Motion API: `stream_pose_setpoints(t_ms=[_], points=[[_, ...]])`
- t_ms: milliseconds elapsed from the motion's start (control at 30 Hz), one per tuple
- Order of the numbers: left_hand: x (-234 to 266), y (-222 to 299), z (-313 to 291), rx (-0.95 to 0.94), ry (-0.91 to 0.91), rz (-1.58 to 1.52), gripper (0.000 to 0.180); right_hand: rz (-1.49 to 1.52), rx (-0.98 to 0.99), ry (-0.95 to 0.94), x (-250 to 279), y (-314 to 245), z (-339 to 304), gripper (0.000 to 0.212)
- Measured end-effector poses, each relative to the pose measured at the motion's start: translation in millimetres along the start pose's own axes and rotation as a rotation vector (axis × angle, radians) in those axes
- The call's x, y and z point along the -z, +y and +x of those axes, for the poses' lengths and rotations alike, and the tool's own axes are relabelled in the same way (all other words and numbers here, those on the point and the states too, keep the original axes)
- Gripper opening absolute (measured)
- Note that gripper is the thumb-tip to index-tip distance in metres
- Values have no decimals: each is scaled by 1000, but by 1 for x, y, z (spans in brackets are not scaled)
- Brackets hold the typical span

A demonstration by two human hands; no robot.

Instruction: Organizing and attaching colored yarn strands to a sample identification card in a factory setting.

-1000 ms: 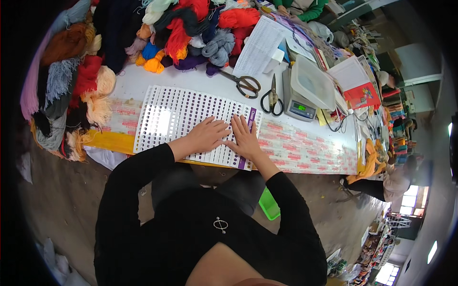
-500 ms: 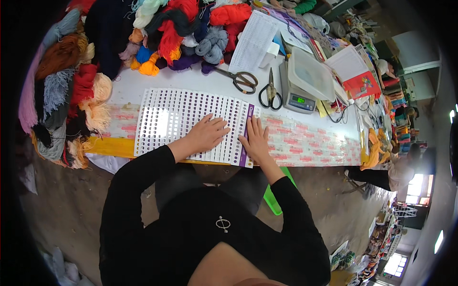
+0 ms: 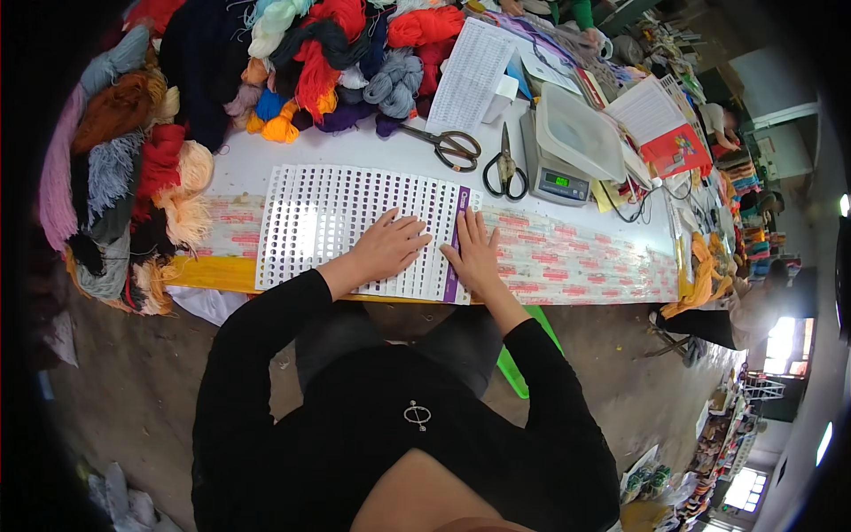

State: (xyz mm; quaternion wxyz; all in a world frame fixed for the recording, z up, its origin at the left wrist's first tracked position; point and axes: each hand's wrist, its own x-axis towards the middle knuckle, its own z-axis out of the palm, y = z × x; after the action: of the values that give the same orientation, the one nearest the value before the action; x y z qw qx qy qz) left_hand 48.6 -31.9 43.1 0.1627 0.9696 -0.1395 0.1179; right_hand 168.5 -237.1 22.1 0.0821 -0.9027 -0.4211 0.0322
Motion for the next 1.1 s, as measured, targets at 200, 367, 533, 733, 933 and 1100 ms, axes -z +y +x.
stream_pose_setpoints(t_ms=[200, 367, 533, 733, 933, 1100], points=[[1, 1, 0, -6, 20, 1, 35, -43, 10, 26, 2, 5, -4, 75], [2, 2, 1, 11, -18, -8, 35, -63, 2, 42, 2, 5, -4, 75], [10, 13, 4, 31, -64, 2, 30, -76, 18, 57, -3, 6, -7, 76], [8, 45, 5, 52, 134, -11, 30, 213, -27, 159, 7, 18, -12, 75], [25, 86, -127, 372, 289, -496, 20, 687, -93, 686, 51, 21, -116, 47], [-142, 6, -362, 1230, 493, -708, 28, 839, -861, 482, -60, 67, -231, 36]])
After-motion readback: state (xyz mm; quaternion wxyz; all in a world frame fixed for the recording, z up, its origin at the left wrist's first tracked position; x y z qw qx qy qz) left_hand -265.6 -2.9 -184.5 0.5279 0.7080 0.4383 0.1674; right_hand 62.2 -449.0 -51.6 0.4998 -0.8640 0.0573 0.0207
